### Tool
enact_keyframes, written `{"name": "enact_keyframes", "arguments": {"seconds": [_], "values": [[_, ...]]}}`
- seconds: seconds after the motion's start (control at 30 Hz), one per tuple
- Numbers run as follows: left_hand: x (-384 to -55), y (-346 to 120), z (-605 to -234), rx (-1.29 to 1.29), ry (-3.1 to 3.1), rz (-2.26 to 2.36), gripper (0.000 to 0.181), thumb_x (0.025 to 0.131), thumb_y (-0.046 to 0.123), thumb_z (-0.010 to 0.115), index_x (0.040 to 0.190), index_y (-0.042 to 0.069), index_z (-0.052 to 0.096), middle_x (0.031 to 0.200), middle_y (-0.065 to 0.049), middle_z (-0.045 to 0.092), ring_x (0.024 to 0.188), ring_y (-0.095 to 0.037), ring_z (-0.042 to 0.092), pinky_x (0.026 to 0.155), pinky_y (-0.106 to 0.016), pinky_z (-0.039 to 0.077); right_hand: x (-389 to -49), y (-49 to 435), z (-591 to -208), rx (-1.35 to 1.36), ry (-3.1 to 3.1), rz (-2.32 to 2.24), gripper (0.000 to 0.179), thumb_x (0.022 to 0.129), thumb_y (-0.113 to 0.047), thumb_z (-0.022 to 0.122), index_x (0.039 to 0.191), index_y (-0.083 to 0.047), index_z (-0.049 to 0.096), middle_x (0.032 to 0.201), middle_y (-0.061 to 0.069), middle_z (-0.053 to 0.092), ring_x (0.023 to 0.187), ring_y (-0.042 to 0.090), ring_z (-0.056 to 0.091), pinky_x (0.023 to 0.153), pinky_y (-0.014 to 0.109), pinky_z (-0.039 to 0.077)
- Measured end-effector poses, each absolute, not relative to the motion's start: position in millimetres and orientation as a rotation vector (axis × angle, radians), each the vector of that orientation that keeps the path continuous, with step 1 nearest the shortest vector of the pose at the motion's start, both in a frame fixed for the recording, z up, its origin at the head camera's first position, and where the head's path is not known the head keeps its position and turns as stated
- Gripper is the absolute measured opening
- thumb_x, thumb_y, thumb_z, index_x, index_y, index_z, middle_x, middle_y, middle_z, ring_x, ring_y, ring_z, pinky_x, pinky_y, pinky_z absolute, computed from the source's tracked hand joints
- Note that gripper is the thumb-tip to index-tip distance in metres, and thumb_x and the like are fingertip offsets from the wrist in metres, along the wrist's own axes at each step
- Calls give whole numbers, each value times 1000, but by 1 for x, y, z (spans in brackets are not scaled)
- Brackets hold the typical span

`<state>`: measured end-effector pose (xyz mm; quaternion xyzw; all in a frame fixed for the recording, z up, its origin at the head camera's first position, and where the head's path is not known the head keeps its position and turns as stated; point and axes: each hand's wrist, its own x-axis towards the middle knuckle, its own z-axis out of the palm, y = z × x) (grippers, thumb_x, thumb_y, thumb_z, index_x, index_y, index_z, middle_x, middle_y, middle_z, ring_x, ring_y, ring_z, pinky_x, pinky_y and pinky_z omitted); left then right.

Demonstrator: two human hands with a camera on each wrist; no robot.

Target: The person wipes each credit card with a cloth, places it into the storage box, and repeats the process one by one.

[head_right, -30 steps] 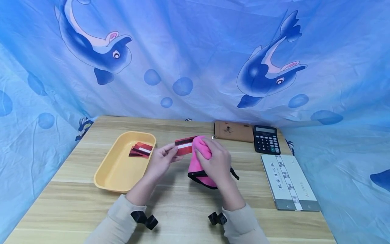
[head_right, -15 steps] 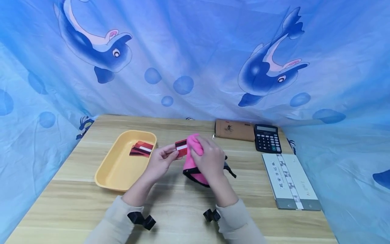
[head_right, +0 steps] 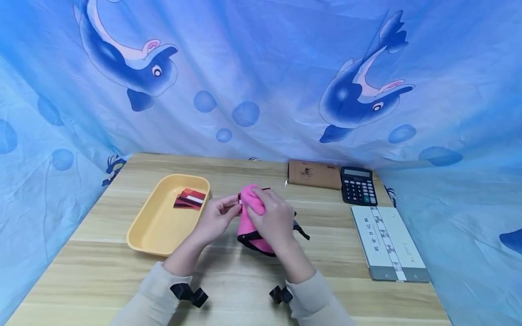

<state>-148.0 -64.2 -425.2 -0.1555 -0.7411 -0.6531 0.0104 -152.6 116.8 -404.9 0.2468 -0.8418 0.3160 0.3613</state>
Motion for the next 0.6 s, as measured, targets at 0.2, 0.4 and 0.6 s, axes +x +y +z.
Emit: {"name": "enact_keyframes", "arguments": {"seconds": [0.2, 0.4, 0.6], "values": [[-144, -76, -423, -482, -2286, -2119, 32, 99, -3, 58, 130, -11, 61, 114, -26, 70, 97, -43, 70, 85, -32, 61, -162, 141, -407, 492, -2182, 824, 37, 78, -19, 87, 111, -5, 77, 99, 14, 76, 84, 31, 73, 64, 46, 60], [-148, -85, -421, -289, -2172, -2137, 34, 99, -3, 58, 131, -13, 59, 115, -29, 68, 88, -40, 73, 82, -30, 61, -165, 159, -405, 419, -2177, 807, 39, 78, -17, 88, 113, -3, 76, 97, 15, 75, 77, 31, 71, 60, 46, 58], [-154, -97, -420, -63, -2084, -2138, 33, 100, 2, 60, 131, -11, 60, 119, -27, 67, 82, -28, 75, 81, -30, 61, -165, 170, -407, 381, -2204, 842, 41, 78, -17, 88, 116, -4, 75, 102, 15, 75, 86, 32, 72, 68, 48, 60]]}}
